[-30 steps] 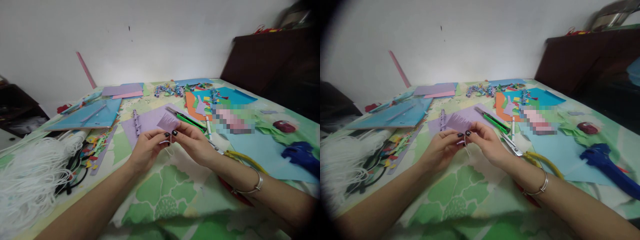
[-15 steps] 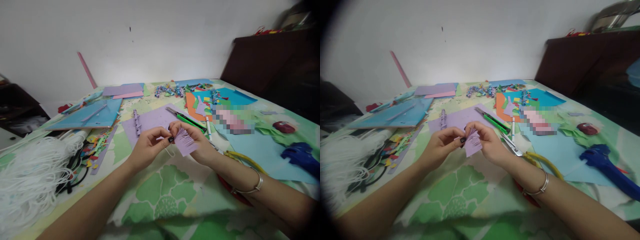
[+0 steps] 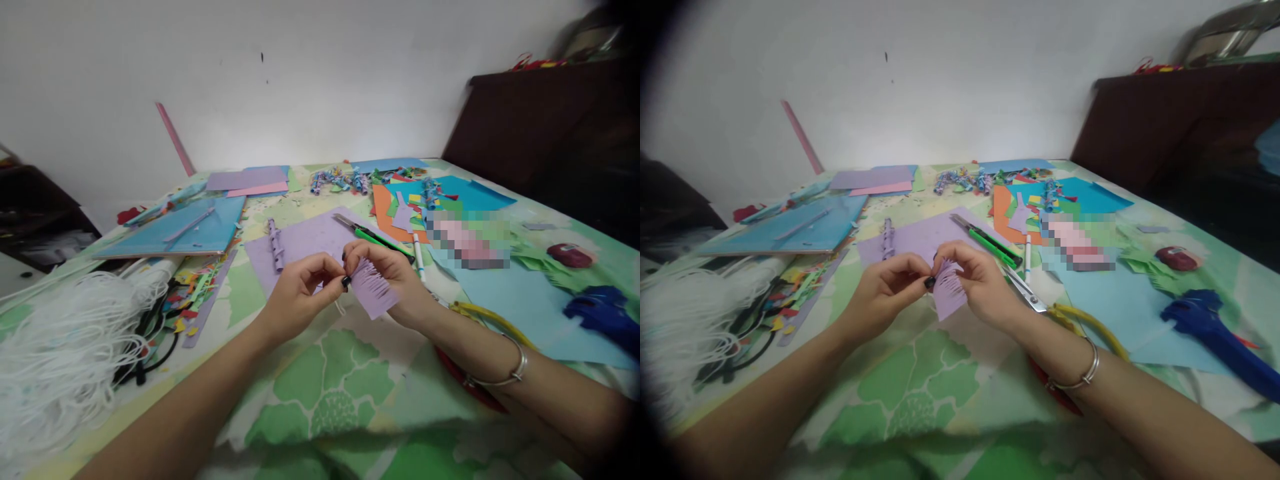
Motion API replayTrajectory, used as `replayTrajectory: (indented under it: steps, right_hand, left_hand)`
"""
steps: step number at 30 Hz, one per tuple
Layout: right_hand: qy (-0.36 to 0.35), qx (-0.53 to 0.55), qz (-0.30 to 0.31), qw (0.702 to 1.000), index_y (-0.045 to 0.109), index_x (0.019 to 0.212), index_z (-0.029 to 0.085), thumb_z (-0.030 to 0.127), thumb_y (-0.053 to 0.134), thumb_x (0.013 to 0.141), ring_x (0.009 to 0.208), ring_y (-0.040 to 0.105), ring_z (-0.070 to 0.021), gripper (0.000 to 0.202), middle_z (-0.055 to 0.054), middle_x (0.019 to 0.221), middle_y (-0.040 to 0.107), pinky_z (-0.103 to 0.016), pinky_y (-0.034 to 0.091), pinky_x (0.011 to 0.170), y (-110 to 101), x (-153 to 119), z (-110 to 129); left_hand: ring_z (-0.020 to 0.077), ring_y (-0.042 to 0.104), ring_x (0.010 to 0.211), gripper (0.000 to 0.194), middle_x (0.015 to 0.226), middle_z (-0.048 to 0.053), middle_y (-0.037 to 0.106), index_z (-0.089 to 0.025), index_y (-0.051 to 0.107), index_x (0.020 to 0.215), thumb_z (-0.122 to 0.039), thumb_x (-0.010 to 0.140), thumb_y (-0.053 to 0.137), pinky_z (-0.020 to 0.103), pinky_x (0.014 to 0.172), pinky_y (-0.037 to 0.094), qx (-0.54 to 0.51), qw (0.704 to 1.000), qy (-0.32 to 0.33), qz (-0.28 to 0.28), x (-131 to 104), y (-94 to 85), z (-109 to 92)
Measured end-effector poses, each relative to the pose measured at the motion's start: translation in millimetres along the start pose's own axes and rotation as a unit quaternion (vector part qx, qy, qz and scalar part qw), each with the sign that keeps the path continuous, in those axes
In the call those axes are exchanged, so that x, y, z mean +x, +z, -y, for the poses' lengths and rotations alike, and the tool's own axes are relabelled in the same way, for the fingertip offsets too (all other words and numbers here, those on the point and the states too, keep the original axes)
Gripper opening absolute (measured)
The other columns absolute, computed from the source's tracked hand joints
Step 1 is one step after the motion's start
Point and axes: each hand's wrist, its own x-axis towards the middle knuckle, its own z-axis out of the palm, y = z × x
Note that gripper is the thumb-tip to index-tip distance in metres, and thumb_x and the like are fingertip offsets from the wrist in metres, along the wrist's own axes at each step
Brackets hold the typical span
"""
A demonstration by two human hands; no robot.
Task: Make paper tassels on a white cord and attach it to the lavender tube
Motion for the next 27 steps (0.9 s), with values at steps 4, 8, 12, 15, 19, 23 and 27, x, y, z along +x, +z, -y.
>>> replayTrajectory:
  steps: [4,8,12,15,19,23,27]
  right_hand:
    - [0.016,0.017,-0.009,1.000,0.068,0.078,0.019,0.008,0.067,0.076,0.068,0.055,-0.0089,0.011,0.002,0.078,0.058,-0.022,0.046,0.061,-2,0,-1]
    - [0.037,0.030,-0.031,0.998,0.071,0.075,0.021,0.014,0.072,0.073,0.063,0.056,-0.0095,0.007,0.001,0.075,0.063,-0.023,0.048,0.058,-3,0,-2]
    - [0.075,0.047,-0.054,0.995,0.075,0.071,0.023,0.019,0.076,0.068,0.058,0.055,-0.0100,0.005,0.001,0.071,0.065,-0.025,0.050,0.056,-1,0,1]
    - [0.100,0.069,-0.048,0.991,0.076,0.069,0.023,0.018,0.077,0.064,0.057,0.056,-0.0104,0.007,0.002,0.070,0.066,-0.026,0.051,0.058,1,1,4]
    - [0.121,0.089,-0.052,0.987,0.075,0.071,0.022,0.028,0.080,0.064,0.063,0.061,-0.0142,0.010,0.000,0.069,0.068,-0.030,0.051,0.064,1,2,7]
    - [0.143,0.134,-0.092,0.976,0.074,0.076,0.020,0.051,0.069,0.075,0.071,0.064,-0.0178,0.032,-0.003,0.069,0.068,-0.033,0.050,0.068,-2,2,9]
    - [0.151,0.096,-0.081,0.981,0.071,0.079,0.017,0.047,0.076,0.069,0.067,0.060,-0.0154,0.032,-0.003,0.071,0.066,-0.030,0.047,0.065,-3,2,10]
  left_hand:
    - [0.0088,0.055,0.067,0.002,0.071,0.000,0.061,-0.013,0.064,0.075,-0.014,0.076,0.066,0.020,0.064,0.046,-0.066,0.997,-0.049,-0.005,0,1.0,1]
    - [0.0089,0.057,0.065,0.004,0.069,0.000,0.062,-0.013,0.066,0.074,-0.015,0.074,0.068,0.020,0.063,0.047,-0.106,0.991,-0.085,-0.018,-1,2.3,4]
    - [0.0087,0.058,0.064,0.003,0.069,0.000,0.064,-0.014,0.067,0.075,-0.016,0.075,0.069,0.020,0.064,0.046,-0.132,0.986,-0.102,-0.028,-3,2.5,11]
    - [0.0093,0.058,0.064,0.003,0.069,0.000,0.065,-0.015,0.067,0.076,-0.017,0.075,0.068,0.021,0.063,0.046,-0.138,0.984,-0.111,-0.027,-4,2.0,15]
    - [0.0098,0.056,0.062,0.006,0.067,0.001,0.064,-0.014,0.066,0.075,-0.020,0.075,0.068,0.022,0.062,0.044,-0.137,0.984,-0.106,-0.039,-2,0.4,16]
    - [0.0100,0.056,0.061,0.005,0.065,0.000,0.063,-0.015,0.065,0.072,-0.019,0.074,0.066,0.022,0.061,0.044,-0.075,0.991,-0.084,-0.070,1,-1.2,11]
    - [0.0110,0.055,0.061,0.006,0.065,0.000,0.062,-0.014,0.063,0.069,-0.019,0.073,0.064,0.023,0.060,0.043,0.032,0.994,-0.073,-0.077,2,-1.4,7]
